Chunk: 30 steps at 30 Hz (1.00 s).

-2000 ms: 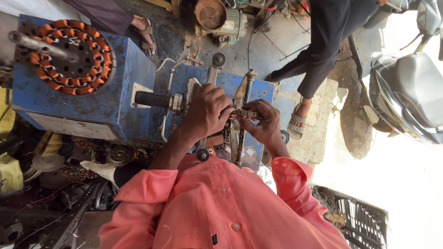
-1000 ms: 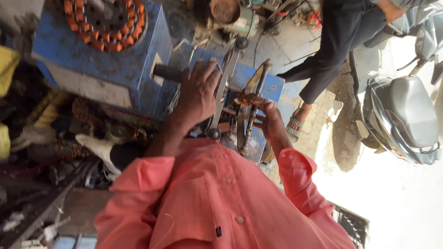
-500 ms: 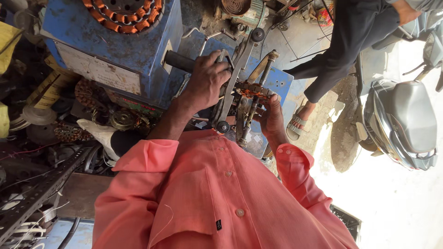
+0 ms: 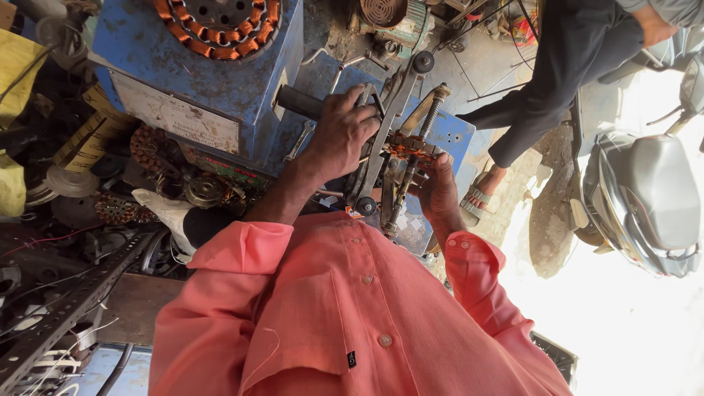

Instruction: The person winds copper wire around the core of a fan motor using a manual winding machine, threading the wire through the slots and securing the ends.

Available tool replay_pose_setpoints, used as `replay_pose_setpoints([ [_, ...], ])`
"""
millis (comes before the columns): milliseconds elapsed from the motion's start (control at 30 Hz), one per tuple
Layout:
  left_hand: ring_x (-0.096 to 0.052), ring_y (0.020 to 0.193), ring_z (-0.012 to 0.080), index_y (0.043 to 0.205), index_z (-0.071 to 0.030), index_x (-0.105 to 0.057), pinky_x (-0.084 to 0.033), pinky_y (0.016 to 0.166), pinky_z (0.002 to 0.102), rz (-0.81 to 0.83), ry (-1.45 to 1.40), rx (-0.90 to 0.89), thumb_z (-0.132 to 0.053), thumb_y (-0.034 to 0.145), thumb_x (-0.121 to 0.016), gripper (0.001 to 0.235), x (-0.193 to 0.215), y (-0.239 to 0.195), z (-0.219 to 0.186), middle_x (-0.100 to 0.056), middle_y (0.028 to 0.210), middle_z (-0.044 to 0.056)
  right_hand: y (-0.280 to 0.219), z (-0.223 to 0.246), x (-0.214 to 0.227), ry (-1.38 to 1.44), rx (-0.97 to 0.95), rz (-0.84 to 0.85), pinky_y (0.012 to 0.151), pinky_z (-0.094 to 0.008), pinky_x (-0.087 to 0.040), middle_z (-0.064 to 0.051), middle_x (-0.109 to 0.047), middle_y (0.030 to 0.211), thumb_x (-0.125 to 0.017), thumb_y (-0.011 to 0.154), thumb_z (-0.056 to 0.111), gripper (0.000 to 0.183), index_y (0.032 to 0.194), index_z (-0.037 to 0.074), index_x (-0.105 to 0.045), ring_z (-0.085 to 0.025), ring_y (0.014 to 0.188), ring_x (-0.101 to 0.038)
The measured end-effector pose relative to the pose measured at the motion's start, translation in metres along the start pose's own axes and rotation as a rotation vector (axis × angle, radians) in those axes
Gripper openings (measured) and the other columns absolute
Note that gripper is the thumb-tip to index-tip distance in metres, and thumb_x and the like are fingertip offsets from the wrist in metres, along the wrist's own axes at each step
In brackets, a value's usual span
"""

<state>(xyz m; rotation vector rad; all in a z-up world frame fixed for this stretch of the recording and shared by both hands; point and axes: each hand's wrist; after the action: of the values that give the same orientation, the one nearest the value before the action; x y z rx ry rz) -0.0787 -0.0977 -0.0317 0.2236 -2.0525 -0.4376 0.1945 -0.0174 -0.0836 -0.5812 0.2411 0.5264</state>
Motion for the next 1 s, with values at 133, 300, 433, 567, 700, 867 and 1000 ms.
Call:
replay_pose_setpoints([
  [133,-0.041,0.140,0.0418,0.107,-0.004,-0.072,-0.032,0.110,0.056,0.029,0.027,0.005,-0.003,0.078,-0.069,0.030,0.003,0.002,-0.002,-0.067,0.123,0.012,0.003,0.005,-0.003,0.045,-0.046,0.081,0.095,-0.055,-0.054,-0.014,-0.058,0.137,-0.067,0.078,0.081,0.097,0.146,0.013,-0.052,-0.034,0.120,-0.061],
  [300,-0.041,0.138,0.0412,0.105,-0.004,-0.072,-0.032,0.110,0.056,0.059,0.036,0.025,-0.001,0.073,-0.070,0.032,0.005,0.001,-0.005,-0.068,0.121,0.011,0.000,0.017,-0.012,-0.035,-0.080,0.145,0.096,-0.054,-0.052,-0.013,-0.058,0.140,-0.067,0.077,0.081,0.099,0.149,0.016,-0.049,-0.033,0.120,-0.060],
  [433,-0.041,0.140,0.0418,0.105,-0.004,-0.072,-0.032,0.111,0.056,0.051,0.026,0.017,-0.001,0.076,-0.070,0.030,0.000,0.000,-0.002,-0.067,0.121,0.011,0.003,0.015,-0.011,-0.055,-0.105,0.136,0.094,-0.053,-0.051,-0.013,-0.055,0.143,-0.065,0.078,0.082,0.101,0.152,0.016,-0.046,-0.033,0.121,-0.058],
  [567,-0.043,0.141,0.0416,0.111,-0.004,-0.072,-0.033,0.112,0.055,-0.005,0.059,-0.009,-0.001,0.078,-0.068,0.033,-0.003,0.000,0.000,-0.066,0.127,0.012,0.004,0.019,-0.008,-0.080,-0.154,0.168,0.096,-0.057,-0.054,-0.012,-0.051,0.146,-0.062,0.076,0.083,0.103,0.153,0.018,-0.040,-0.036,0.127,-0.056],
  [700,-0.042,0.141,0.0454,0.131,0.001,-0.064,-0.035,0.118,0.057,-0.239,-0.223,0.045,-0.011,0.084,-0.073,0.049,0.017,-0.010,-0.017,-0.056,0.142,0.024,-0.014,-0.002,-0.031,-0.167,0.099,-0.255,0.097,-0.050,-0.045,-0.020,-0.046,0.159,-0.071,0.082,0.072,0.110,0.166,0.025,-0.018,-0.037,0.139,-0.050],
  [867,-0.048,0.139,0.0404,0.141,-0.003,-0.057,-0.033,0.123,0.058,-0.146,-0.094,0.109,-0.012,0.099,-0.073,0.045,0.049,-0.114,-0.063,-0.056,0.143,0.019,-0.039,-0.040,-0.072,-0.391,0.516,-0.260,0.112,-0.056,-0.048,-0.023,0.005,0.175,-0.079,0.084,0.004,0.128,0.165,0.030,0.016,-0.044,0.153,-0.033],
  [1000,-0.042,0.147,0.0441,0.142,-0.001,-0.058,-0.025,0.123,0.061,0.002,0.079,0.104,-0.013,0.095,-0.070,0.050,0.048,-0.115,-0.063,-0.054,0.148,0.021,-0.035,-0.035,-0.082,-0.352,0.470,-0.355,0.107,-0.055,-0.051,-0.027,-0.004,0.174,-0.069,0.083,-0.003,0.120,0.164,0.029,0.013,-0.046,0.148,-0.043],
])
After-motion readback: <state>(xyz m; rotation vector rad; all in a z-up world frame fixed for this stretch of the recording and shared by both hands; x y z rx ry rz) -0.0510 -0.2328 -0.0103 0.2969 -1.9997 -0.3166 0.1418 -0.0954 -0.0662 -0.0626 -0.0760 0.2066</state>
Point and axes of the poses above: each hand's wrist, its own y-axis towards the middle knuckle, its own x-axis out of the back of the hand, z = x × y
